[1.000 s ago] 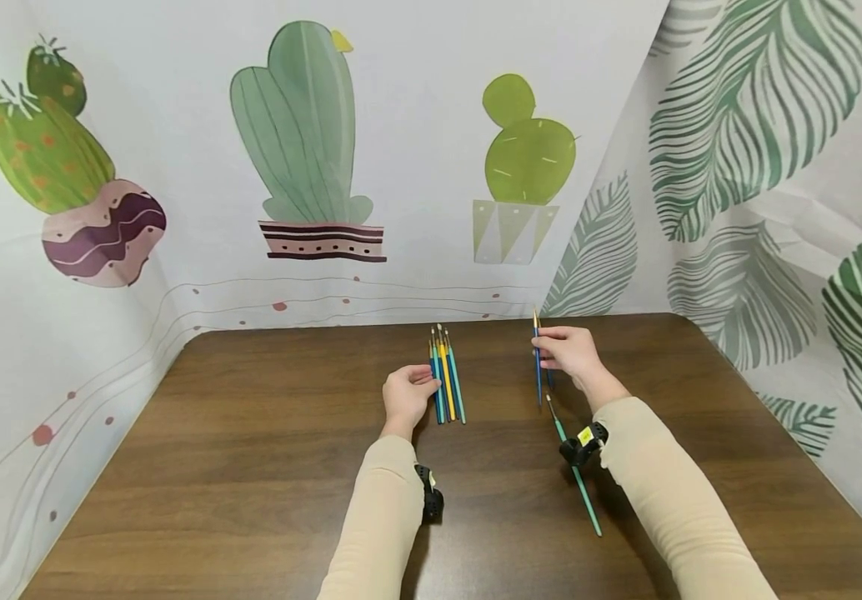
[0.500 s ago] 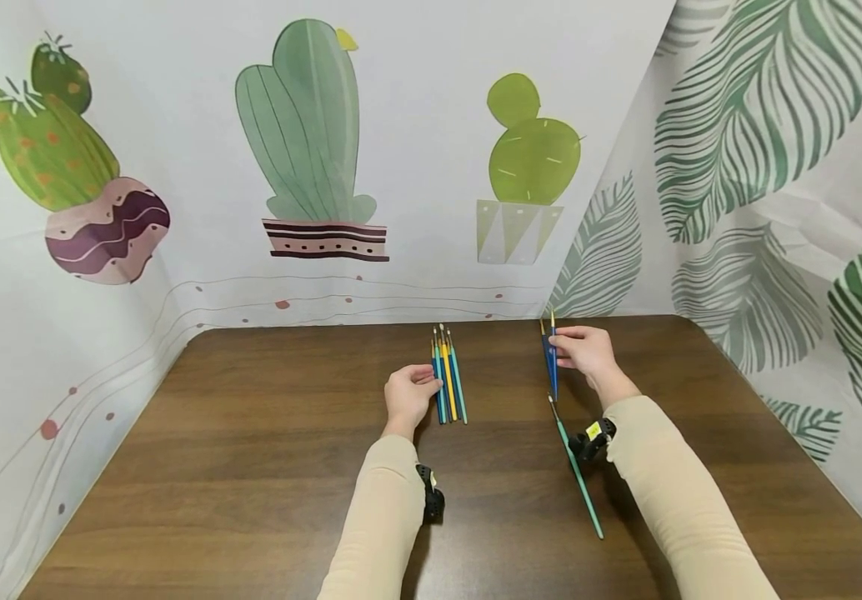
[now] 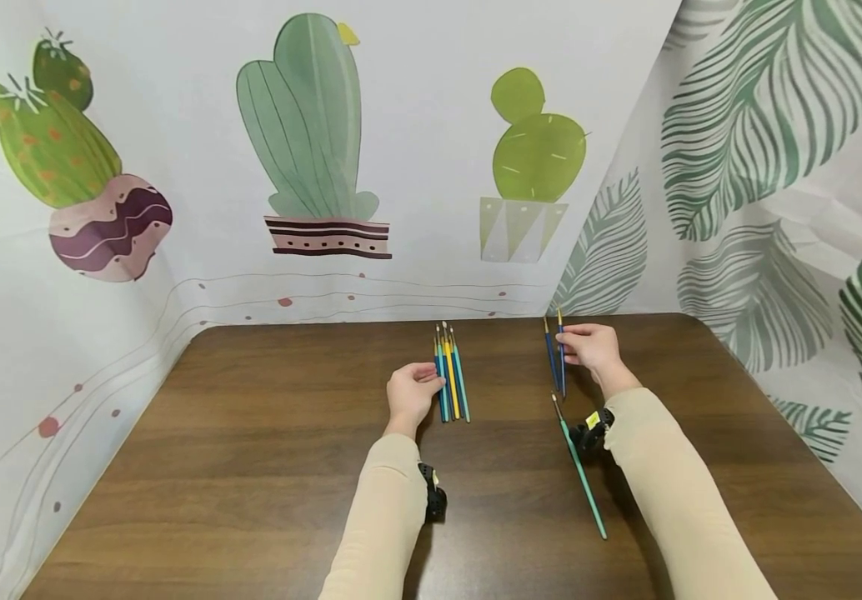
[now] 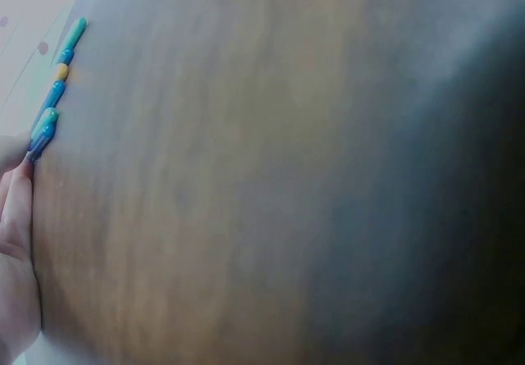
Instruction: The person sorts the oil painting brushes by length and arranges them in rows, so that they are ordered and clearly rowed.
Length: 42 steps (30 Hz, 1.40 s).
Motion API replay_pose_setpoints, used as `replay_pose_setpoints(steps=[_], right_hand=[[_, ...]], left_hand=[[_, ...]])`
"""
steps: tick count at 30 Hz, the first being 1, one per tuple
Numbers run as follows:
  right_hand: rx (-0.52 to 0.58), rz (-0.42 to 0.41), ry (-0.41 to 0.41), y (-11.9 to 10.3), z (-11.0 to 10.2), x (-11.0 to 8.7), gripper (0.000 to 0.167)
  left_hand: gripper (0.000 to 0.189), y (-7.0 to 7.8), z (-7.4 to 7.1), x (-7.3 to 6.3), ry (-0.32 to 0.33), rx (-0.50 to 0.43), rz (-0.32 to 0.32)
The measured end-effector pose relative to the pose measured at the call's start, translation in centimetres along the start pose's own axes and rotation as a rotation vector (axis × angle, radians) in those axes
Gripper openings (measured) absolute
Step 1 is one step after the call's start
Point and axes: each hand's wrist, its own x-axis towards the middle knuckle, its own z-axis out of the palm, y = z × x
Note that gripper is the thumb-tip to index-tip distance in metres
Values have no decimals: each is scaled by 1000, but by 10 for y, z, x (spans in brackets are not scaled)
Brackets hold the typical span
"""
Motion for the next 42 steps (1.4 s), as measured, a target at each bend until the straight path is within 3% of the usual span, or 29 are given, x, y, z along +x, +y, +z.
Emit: replay_pose_setpoints(steps=[25,42], right_hand=[[-82,41,54,18,9,21,38],[-143,36,76,15,11,24,37]], left_hand=[[25,3,0,-2,-1,5,-11],[25,1,0,0,0,1,-12]])
